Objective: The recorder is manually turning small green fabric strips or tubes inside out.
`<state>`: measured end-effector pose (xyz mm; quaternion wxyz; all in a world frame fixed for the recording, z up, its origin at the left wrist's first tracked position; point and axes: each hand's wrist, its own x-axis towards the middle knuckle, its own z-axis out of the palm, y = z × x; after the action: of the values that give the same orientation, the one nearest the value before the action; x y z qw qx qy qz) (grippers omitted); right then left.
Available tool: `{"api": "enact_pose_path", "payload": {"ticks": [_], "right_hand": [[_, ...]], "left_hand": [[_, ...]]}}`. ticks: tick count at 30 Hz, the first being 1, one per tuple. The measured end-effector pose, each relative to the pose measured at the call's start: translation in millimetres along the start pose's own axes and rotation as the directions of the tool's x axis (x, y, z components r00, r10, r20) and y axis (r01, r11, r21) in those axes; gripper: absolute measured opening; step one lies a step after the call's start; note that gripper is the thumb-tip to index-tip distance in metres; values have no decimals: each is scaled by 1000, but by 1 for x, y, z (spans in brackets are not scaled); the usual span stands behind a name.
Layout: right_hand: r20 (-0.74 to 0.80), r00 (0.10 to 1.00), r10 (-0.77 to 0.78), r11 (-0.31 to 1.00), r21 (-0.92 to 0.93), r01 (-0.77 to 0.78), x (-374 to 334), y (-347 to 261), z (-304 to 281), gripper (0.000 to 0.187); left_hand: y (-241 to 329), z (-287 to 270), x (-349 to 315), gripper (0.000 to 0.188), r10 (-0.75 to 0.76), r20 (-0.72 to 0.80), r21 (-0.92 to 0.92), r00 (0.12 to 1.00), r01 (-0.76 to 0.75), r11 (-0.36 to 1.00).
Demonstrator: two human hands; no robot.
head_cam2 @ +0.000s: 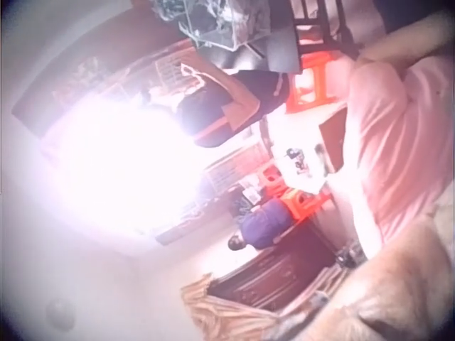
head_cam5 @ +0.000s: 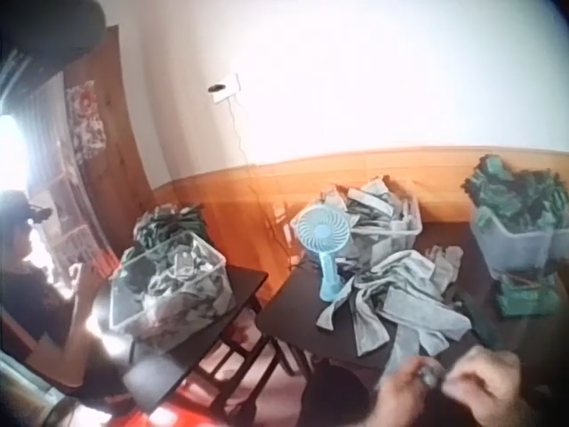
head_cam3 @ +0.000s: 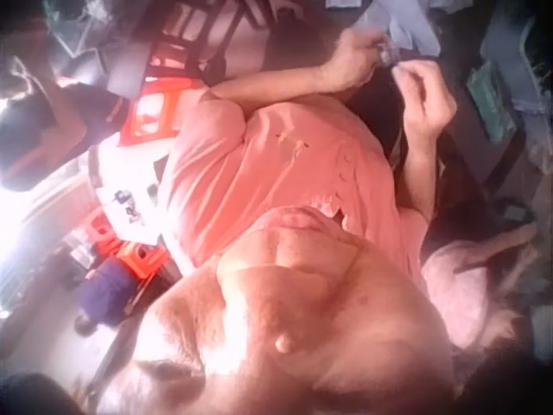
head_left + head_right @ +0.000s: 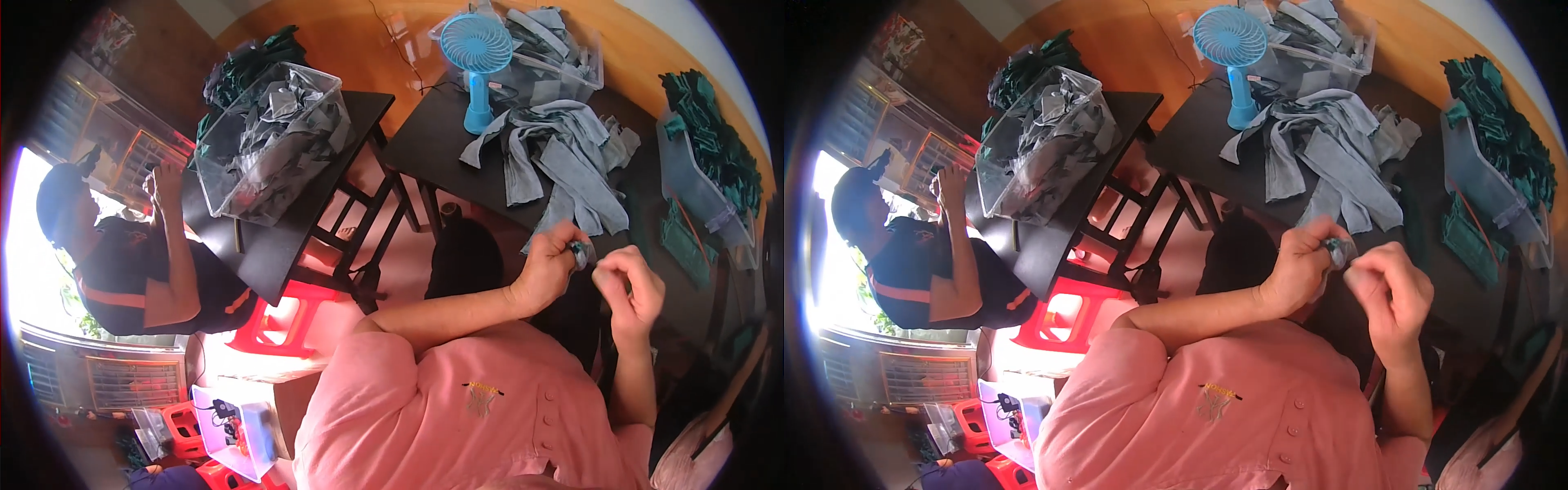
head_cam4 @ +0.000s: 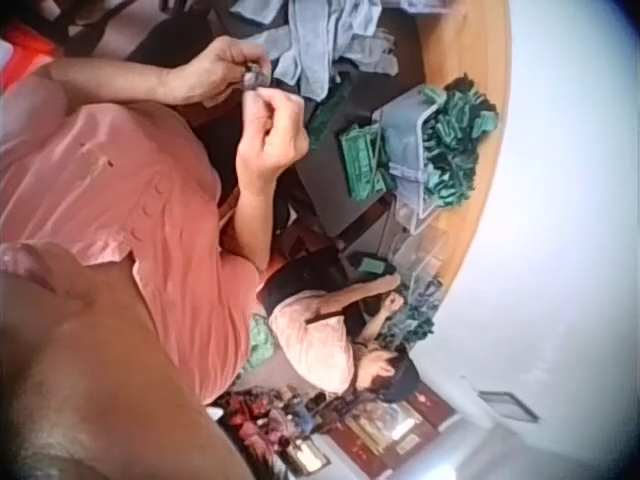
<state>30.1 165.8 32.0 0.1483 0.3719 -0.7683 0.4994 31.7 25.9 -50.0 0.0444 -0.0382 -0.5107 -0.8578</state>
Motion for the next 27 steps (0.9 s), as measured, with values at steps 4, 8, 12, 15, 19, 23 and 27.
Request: {"api": "enact_pose_path", "payload": {"ticks": [4, 8, 12, 15, 19, 23, 27], "right_hand": [[-188, 937, 295, 954, 122, -275, -43, 40, 19, 9], [-215, 889, 404, 911, 187, -368, -44, 35, 15, 6], [-25, 877, 481, 844, 284, -455, -40, 44, -2, 11], [-280, 947, 160, 969, -136, -204, -45, 26, 13, 11], [-159, 986, 55, 996, -62, -66, -57, 23, 33, 28], [-157, 974, 163, 987, 44, -158, -50, 22, 26, 41], [-460, 876, 147, 987, 124, -101, -45, 46, 37, 38]], "left_hand": [[-9, 19, -2, 21, 35, -34, -19, 999, -36, 999], [-12, 21, -3, 25, 104, 4, 9, 995, -104, 995], [-9, 17, 2, 22, 31, 70, 157, 997, -41, 987], [-3, 18, 4, 21, -60, -9, 129, 998, 61, 990], [-21, 26, 14, 26, 328, -109, 236, 938, -296, 925], [-18, 36, 11, 29, 240, -110, 104, 965, -229, 968], [-15, 54, 9, 22, 280, -108, 50, 954, -276, 960]]}}
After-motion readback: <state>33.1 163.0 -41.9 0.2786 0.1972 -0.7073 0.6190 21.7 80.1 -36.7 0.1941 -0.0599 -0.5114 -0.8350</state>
